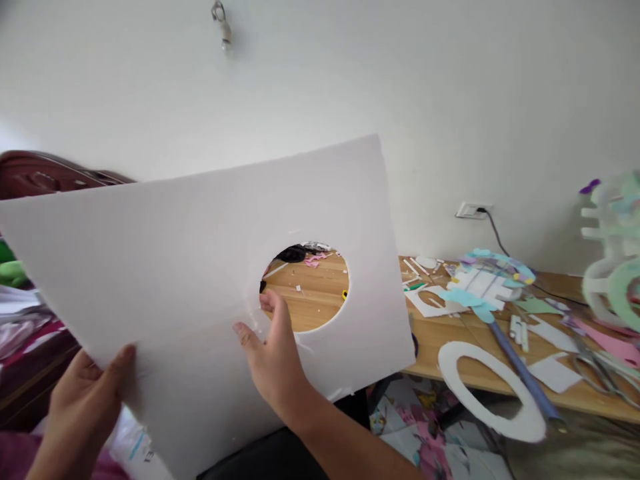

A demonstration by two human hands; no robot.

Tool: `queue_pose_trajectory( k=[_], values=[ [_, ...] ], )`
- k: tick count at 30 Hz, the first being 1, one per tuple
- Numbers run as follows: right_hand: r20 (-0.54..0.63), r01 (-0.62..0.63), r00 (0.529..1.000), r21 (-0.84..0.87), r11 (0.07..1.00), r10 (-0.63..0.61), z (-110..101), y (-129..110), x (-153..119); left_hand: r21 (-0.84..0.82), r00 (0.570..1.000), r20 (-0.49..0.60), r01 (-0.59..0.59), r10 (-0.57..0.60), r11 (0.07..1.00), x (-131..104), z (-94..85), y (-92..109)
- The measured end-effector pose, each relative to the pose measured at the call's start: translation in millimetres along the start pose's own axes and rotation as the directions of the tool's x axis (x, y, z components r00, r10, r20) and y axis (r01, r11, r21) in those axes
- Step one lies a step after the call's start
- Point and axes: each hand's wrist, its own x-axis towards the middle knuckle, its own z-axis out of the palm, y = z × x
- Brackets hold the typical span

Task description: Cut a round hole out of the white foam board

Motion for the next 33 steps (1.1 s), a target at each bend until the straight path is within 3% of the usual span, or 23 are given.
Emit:
queue_pose_trajectory(
  k=[3,7,13,21,28,33],
  values=[
    [-0.032,0.037,0.999,-0.058,0.998,-0.039,4.0,1.1,12.7,-0.078,0.999,0.021,0.044,-0.042,0.996,-4.2,2.1,-4.8],
    [0.001,0.009,1.0,-0.095,0.995,-0.009,3.4,-9.2,27.5,-0.1,0.998,0.059,0.014,-0.008,0.995,-9.9,5.2,-8.3],
    [-0.055,0.008,0.998,-0.199,0.98,-0.02,6.1,-17.8,28.3,-0.133,0.997,0.077,0.021,-0.011,0.991,-17.9,4.7,-5.6],
    [-0.094,0.024,0.995,-0.182,0.983,-0.041,5.0,-21.0,24.7,-0.114,0.998,0.045,0.037,-0.032,0.993,-21.8,4.5,-2.7],
    [-0.013,-0.088,0.996,0.022,0.996,0.088,-4.6,-34.0,25.7,-0.119,0.997,0.046,0.059,-0.054,0.991,-21.3,0.5,-3.7],
    [-0.207,-0.084,0.976,-0.049,0.995,0.073,-8.1,-47.8,29.3,-0.091,0.998,0.067,0.027,-0.021,0.995,-28.1,0.3,0.0]
  ],
)
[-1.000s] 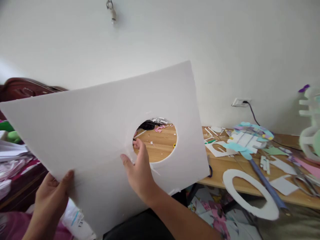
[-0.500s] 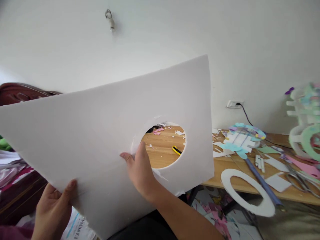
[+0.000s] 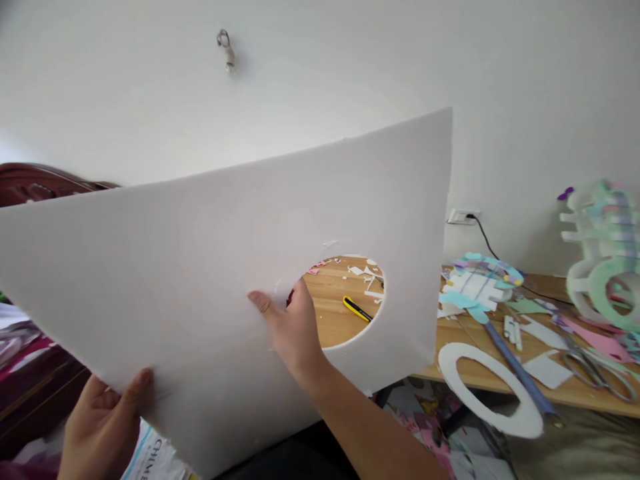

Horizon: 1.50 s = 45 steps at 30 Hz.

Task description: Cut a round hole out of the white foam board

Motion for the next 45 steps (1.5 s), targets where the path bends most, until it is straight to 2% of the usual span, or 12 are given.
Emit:
queue_pose_trajectory(
  k=[4,11,16,22,29,34,37,45],
  values=[
    [-0.073,0.063,0.995,-0.034,0.997,-0.065,3.5,-0.2,-0.8,0.059,1.0,-0.007,-0.01,0.01,0.998,-8.3,1.5,3.9],
    [-0.024,-0.005,1.0,-0.063,0.998,0.003,-0.6,0.4,5.2,0.058,0.999,-0.038,0.022,-0.02,0.998,-14.5,5.6,7.6],
    [-0.092,0.053,0.994,-0.097,0.994,-0.062,2.0,-5.9,4.7,0.053,0.999,-0.041,0.008,-0.005,0.999,-15.7,2.7,5.3],
    [-0.102,0.094,0.99,-0.084,0.992,-0.102,5.5,-11.3,1.9,0.057,0.998,-0.054,-0.012,0.016,0.998,-16.6,4.5,6.0],
    [-0.059,0.012,0.998,-0.096,0.995,-0.018,4.6,-12.9,4.4,0.051,0.999,-0.044,-0.009,0.011,0.999,-18.3,7.5,8.0],
    [-0.073,-0.027,0.997,-0.083,0.996,0.021,0.9,-12.8,5.1,0.107,0.993,-0.115,-0.008,0.02,0.994,-31.2,13.6,16.9],
    [-0.039,-0.037,0.999,-0.046,0.998,0.035,-3.1,-13.4,5.3,0.096,0.984,-0.176,-0.015,0.032,0.995,-40.2,15.6,17.4],
    [-0.021,-0.013,1.0,-0.076,0.997,0.011,-12.9,-14.5,4.7,0.075,0.976,-0.217,-0.018,0.034,0.997,-47.8,19.9,18.1]
  ],
)
